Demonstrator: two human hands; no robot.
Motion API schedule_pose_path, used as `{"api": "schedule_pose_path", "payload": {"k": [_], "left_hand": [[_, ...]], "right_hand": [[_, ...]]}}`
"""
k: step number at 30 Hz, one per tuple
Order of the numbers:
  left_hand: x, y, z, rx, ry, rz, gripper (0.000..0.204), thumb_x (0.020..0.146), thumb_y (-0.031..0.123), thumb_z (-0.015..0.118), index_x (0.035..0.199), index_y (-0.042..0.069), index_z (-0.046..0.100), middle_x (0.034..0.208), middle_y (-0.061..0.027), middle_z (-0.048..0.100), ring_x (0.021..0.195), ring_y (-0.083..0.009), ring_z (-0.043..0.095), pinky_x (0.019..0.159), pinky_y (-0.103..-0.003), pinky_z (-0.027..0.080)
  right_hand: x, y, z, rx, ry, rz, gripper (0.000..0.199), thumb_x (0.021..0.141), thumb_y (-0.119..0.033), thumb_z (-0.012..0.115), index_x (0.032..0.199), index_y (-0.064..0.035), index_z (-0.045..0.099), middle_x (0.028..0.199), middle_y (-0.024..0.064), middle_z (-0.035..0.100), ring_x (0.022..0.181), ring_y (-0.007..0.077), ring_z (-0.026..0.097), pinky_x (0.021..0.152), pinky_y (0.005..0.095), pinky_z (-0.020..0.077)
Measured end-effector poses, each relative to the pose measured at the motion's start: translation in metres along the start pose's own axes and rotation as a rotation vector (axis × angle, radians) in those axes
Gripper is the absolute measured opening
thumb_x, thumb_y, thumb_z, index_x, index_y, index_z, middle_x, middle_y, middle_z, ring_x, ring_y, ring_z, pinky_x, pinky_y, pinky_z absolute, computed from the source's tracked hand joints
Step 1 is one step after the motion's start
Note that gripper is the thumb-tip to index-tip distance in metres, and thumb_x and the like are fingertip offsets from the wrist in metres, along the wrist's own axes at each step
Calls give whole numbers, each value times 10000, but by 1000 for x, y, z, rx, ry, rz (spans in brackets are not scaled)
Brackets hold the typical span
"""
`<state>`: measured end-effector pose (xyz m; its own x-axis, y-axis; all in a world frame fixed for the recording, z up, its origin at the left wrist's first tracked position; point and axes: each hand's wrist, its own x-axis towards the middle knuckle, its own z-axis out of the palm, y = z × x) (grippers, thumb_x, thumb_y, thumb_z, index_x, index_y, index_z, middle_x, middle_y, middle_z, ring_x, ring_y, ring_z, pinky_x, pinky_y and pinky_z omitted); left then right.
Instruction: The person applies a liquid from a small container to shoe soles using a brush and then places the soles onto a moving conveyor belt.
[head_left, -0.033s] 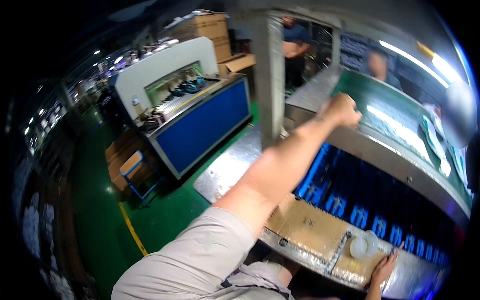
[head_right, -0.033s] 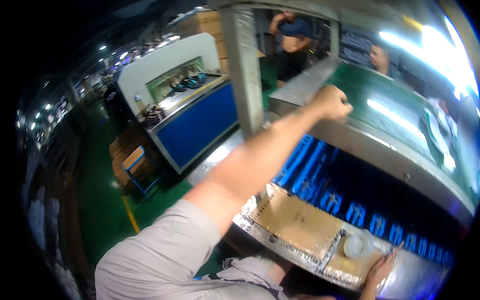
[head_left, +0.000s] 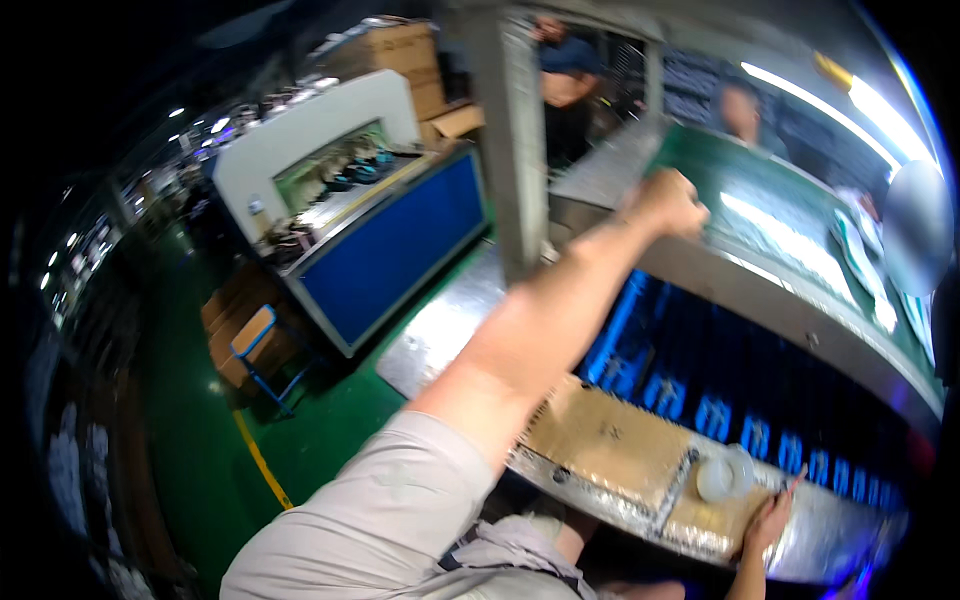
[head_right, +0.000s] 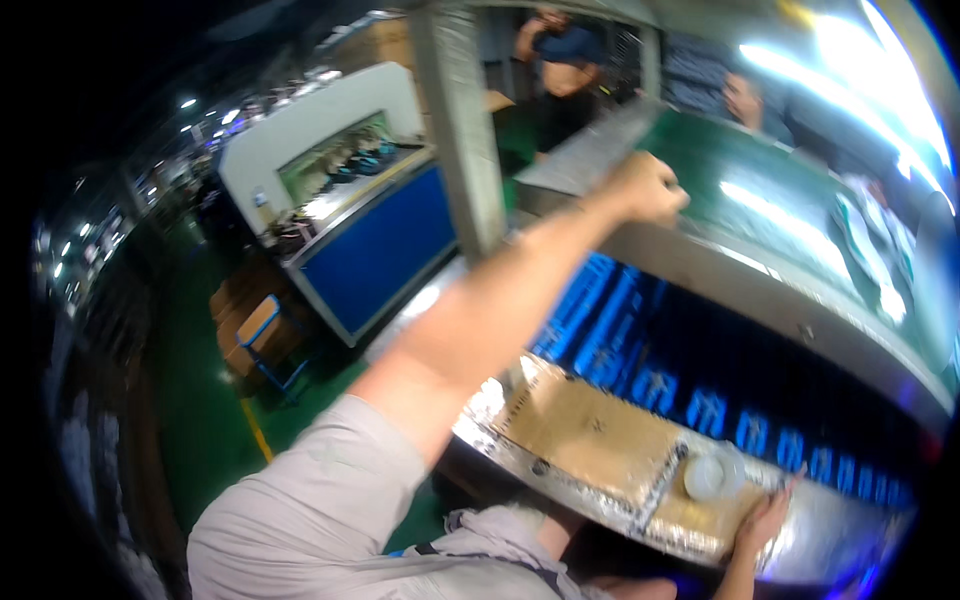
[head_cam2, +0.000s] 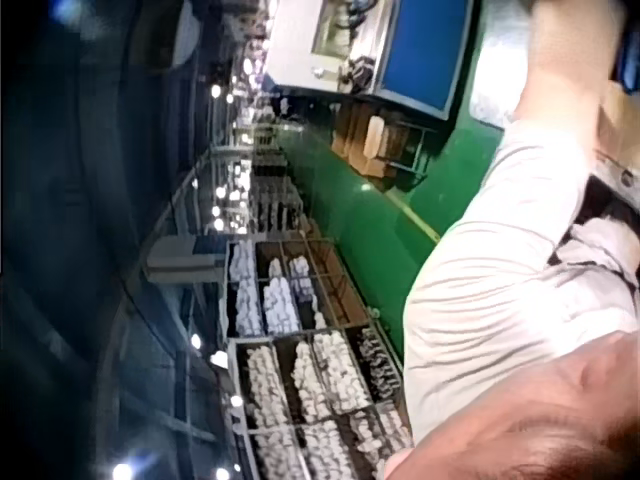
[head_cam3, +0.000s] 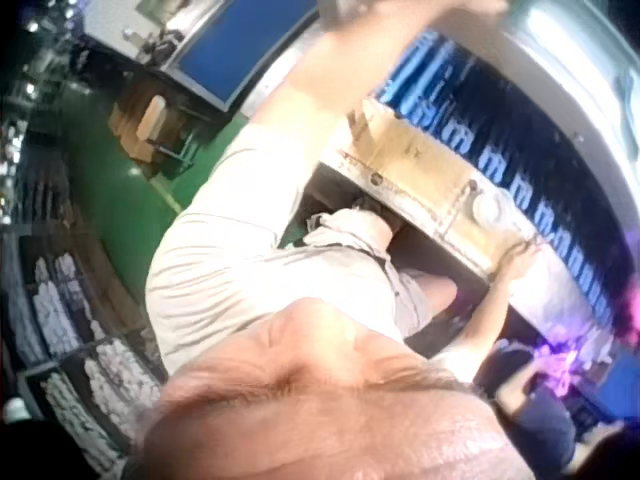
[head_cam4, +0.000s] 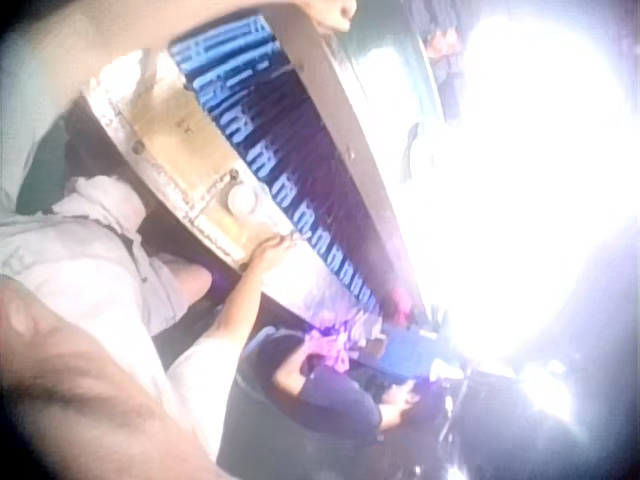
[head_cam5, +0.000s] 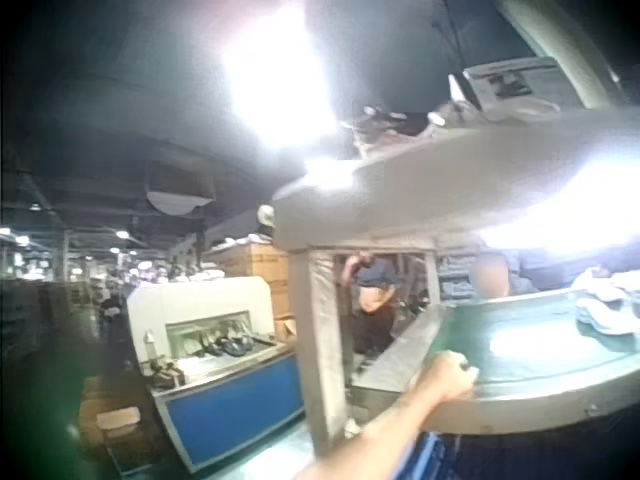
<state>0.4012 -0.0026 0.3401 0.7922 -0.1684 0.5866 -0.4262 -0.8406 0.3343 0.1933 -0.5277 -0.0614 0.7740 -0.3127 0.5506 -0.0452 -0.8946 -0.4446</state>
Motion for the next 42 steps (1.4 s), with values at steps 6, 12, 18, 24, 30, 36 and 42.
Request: {"api": "schedule_pose_path", "payload": {"k": [6,12,18,24,30,36,42], "left_hand": [[15,-26,-24,194,-202,5,318,924,391,678,1083,148,807,978,-51,788,951,-190,738,899,-350,562],[35,-53,1,87,-290,65,484,1025,414,613,1292,23,715,1259,-110,745,1155,-215,678,1031,-296,463],[47,-59,16,-21,-307,83,496,1027,407,612,1311,11,704,1245,-104,745,1155,-188,663,1023,-278,459],[61,-82,20,-111,-340,31,488,1037,395,618,1337,20,701,1254,-83,737,1163,-154,652,1031,-261,451],[70,-96,20,-201,-378,-21,474,1049,385,613,1352,31,696,1248,-50,729,1160,-125,642,1030,-248,447],[70,-96,21,-163,-351,-37,468,1059,386,617,1368,42,690,1258,-37,724,1159,-109,641,1022,-230,449],[77,-110,24,-322,-355,-61,448,1069,337,617,1396,34,665,1317,-41,707,1208,-121,640,1038,-232,457]], "right_hand": [[26,-32,17,22,73,-117,218,909,-38,532,1099,19,623,1029,263,634,946,456,595,837,519,473],[3,-27,-23,-140,-4,-43,125,954,-157,643,1044,-72,632,1076,168,664,1027,401,629,906,513,489],[-5,-27,-27,-150,-28,36,114,955,-175,629,1041,-99,628,1081,142,654,1065,363,623,956,494,470],[-7,-24,-27,-107,3,1,114,967,-192,622,1045,-108,630,1076,140,650,1083,355,619,979,483,463],[-9,-23,-25,-132,-22,70,114,966,-194,619,1049,-118,634,1078,135,654,1093,349,620,992,476,459],[-10,-22,-25,-140,-8,56,118,961,-193,622,1050,-117,636,1076,134,663,1083,348,626,986,474,463],[-10,-21,-23,-145,1,47,112,958,-193,628,1033,-113,651,1052,139,674,1054,361,636,962,482,475]]}}
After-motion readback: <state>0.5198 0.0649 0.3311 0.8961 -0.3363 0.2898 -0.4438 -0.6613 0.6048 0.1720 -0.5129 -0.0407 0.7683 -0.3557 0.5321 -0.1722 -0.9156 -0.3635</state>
